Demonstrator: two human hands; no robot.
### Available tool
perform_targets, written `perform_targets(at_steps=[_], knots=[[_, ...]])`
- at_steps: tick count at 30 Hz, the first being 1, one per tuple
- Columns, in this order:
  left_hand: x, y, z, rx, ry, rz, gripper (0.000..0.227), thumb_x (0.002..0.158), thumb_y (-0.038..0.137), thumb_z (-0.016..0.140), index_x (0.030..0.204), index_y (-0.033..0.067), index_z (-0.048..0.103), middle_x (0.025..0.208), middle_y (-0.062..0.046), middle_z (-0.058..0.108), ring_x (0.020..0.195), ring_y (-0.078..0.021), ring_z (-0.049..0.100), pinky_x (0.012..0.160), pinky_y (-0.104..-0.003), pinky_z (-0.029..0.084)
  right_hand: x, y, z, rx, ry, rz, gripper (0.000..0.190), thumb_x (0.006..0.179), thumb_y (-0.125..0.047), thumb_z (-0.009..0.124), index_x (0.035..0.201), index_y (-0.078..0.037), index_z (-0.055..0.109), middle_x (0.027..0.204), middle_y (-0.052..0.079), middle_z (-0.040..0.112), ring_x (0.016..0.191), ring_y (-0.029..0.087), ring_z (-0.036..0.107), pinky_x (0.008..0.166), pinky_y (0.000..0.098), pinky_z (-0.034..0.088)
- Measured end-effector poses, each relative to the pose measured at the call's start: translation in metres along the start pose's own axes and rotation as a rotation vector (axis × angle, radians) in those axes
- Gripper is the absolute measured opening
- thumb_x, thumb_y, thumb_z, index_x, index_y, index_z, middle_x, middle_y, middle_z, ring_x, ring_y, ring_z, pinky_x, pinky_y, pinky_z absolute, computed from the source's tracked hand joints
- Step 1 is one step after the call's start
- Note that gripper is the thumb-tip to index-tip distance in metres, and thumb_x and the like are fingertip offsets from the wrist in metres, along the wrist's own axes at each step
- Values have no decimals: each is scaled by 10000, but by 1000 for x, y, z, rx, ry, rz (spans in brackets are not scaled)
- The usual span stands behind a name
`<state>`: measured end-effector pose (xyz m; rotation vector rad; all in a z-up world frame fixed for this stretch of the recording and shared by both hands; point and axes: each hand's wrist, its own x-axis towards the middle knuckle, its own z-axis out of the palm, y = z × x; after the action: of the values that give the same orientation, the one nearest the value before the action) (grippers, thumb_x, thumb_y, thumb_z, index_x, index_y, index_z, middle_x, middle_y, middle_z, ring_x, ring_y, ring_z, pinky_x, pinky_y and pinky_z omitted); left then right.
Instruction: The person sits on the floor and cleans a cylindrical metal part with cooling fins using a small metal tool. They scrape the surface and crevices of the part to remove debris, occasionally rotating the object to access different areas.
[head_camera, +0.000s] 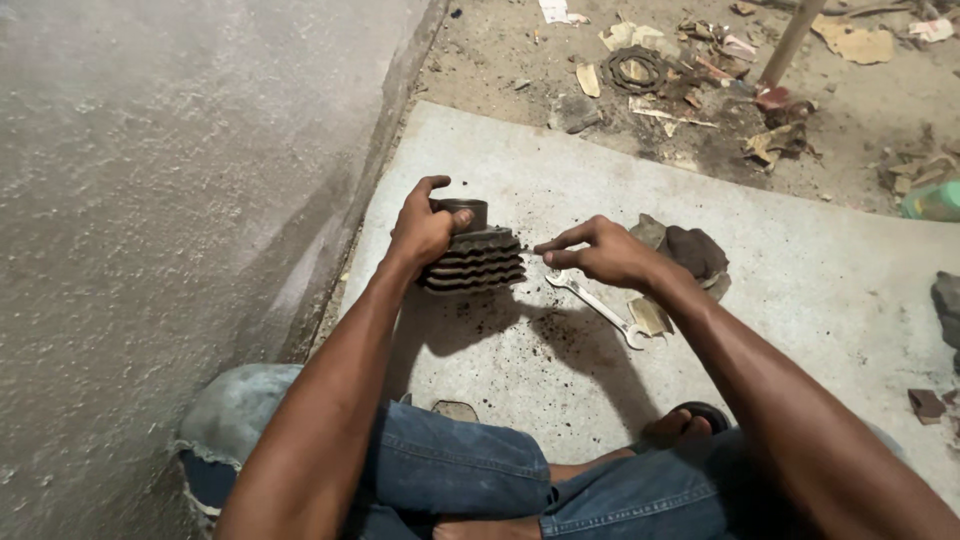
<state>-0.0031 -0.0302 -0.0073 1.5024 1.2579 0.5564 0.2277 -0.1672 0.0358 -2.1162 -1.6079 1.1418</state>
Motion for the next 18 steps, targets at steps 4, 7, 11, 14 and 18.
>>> perform_targets(at_steps=[4,7,11,14,18], knots=[[-8,6,2,0,37,-16,680,798,173,800,1427,166,543,1210,-154,734,1087,-258,706,972,-404,526,-2,1,11,46,28,-8,379,888,-416,666,1205,-232,761,1192,98,770,1083,290,742,982,584,528],[-12,10,0,18,4,0,679,792,160,797,1427,171,554,1204,-168,732,1076,-268,713,950,-408,556,-9,13,29,144,77,-34,382,900,-436,652,1203,-225,752,1231,90,744,1052,304,749,947,598,555],[-12,7,2,28,-29,-4,672,779,121,773,1416,157,560,1223,-174,717,1055,-269,726,899,-406,587,-12,30,57,210,179,-95,382,912,-437,650,1210,-221,750,1223,115,751,1043,306,757,919,592,585],[-10,3,2,22,-50,15,661,782,108,753,1414,135,563,1223,-178,722,1039,-263,739,876,-390,599,-7,38,65,190,233,-145,362,942,-437,624,1205,-225,753,1235,112,747,1096,291,727,908,595,559],[-6,-4,3,38,-60,74,631,800,117,752,1408,112,581,1219,-186,730,1041,-264,739,879,-384,597,-7,42,78,280,318,-159,350,939,-438,625,1183,-225,754,1282,99,716,1127,280,705,877,574,578]])
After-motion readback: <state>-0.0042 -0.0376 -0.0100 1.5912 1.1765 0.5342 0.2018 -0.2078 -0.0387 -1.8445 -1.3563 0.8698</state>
